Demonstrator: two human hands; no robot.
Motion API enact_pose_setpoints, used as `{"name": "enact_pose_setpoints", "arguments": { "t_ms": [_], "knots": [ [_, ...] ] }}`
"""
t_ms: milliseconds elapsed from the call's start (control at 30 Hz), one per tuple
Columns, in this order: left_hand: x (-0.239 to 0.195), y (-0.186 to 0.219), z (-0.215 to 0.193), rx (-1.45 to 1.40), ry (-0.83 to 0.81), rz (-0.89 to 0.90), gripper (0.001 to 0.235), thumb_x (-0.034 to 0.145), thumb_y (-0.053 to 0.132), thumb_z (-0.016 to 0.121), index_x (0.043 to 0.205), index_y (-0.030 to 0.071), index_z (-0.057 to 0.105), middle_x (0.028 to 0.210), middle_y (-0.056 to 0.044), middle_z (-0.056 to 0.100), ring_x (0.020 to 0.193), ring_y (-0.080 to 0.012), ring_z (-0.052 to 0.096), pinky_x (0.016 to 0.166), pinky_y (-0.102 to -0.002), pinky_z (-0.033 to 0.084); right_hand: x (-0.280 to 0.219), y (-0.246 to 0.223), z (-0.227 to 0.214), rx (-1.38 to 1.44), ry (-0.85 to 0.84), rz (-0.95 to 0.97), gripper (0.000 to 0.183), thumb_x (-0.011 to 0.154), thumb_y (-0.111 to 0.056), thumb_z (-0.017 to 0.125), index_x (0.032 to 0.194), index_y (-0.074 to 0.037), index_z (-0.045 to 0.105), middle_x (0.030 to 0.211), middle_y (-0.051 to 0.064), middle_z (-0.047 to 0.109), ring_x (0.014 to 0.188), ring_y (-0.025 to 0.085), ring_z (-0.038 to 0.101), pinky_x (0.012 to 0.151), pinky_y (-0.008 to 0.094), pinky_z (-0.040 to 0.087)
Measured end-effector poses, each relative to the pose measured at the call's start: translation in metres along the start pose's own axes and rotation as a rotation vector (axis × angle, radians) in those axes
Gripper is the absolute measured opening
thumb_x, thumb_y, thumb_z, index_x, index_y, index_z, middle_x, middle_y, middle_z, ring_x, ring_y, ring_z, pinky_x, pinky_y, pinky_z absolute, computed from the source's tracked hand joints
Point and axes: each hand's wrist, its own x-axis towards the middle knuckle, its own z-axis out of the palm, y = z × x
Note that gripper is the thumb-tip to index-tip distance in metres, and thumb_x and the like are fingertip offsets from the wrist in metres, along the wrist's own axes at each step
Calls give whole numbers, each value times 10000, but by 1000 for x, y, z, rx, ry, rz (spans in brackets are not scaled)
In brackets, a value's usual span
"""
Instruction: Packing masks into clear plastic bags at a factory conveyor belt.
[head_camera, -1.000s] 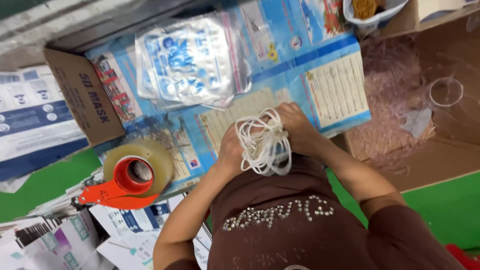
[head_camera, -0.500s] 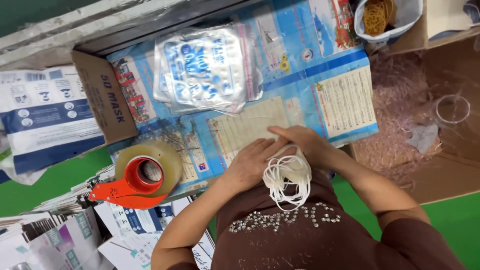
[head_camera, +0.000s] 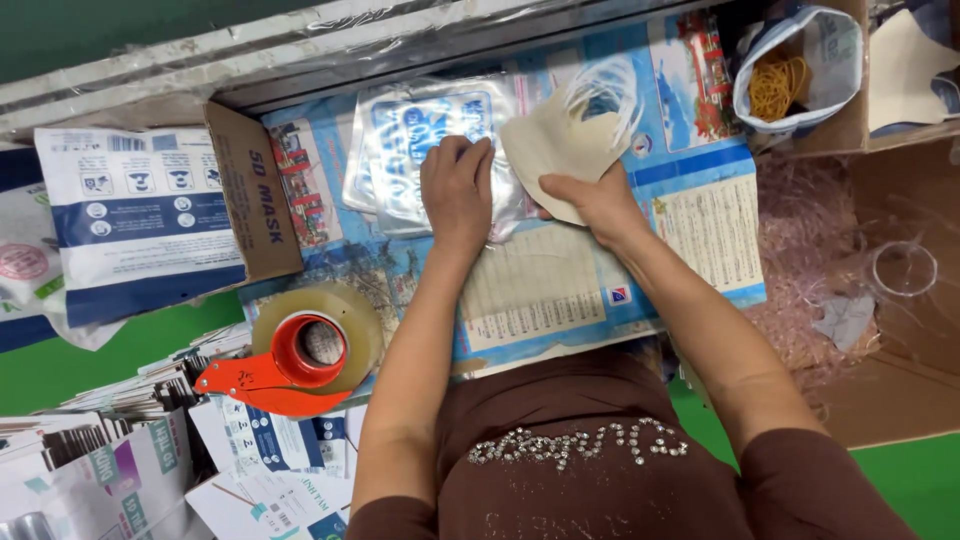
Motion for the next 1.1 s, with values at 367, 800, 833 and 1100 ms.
{"name": "enact_pose_setpoints", "arguments": {
  "t_ms": [367,800,833,1100],
  "knots": [
    [1,64,-104,-487,-135,-50,163,944,20,738,1106,35,749,1010,-104,696,912,-218,682,800,-328,552,-53,10,-27,-229,-176,30,493,983,-218,662,1408,14,566,1306,92,683,1174,164,661,971,292,553],
    [36,109,-181,-172,-407,323,513,797,303,876,1168,-14,716,936,-131,688,861,-324,637,781,-439,494,-118,-4,-8,472,-520,90,542,872,-378,701,1375,-185,644,1320,18,678,1198,188,682,977,335,575],
    [21,107,-169,-171,-405,317,513,797,303,876,1168,-14,716,936,-131,688,861,-324,637,781,-439,494,-123,0,-21,470,-523,95,542,872,-378,701,1375,-185,644,1320,18,678,1198,188,682,977,335,575],
    [13,128,-135,-580,-744,175,517,771,312,822,1183,21,707,1109,-161,733,1014,-340,693,871,-410,538,-118,17,-34,-393,-463,246,392,926,-204,692,1269,-22,636,1256,126,700,1124,259,629,959,374,533]
  ]
}}
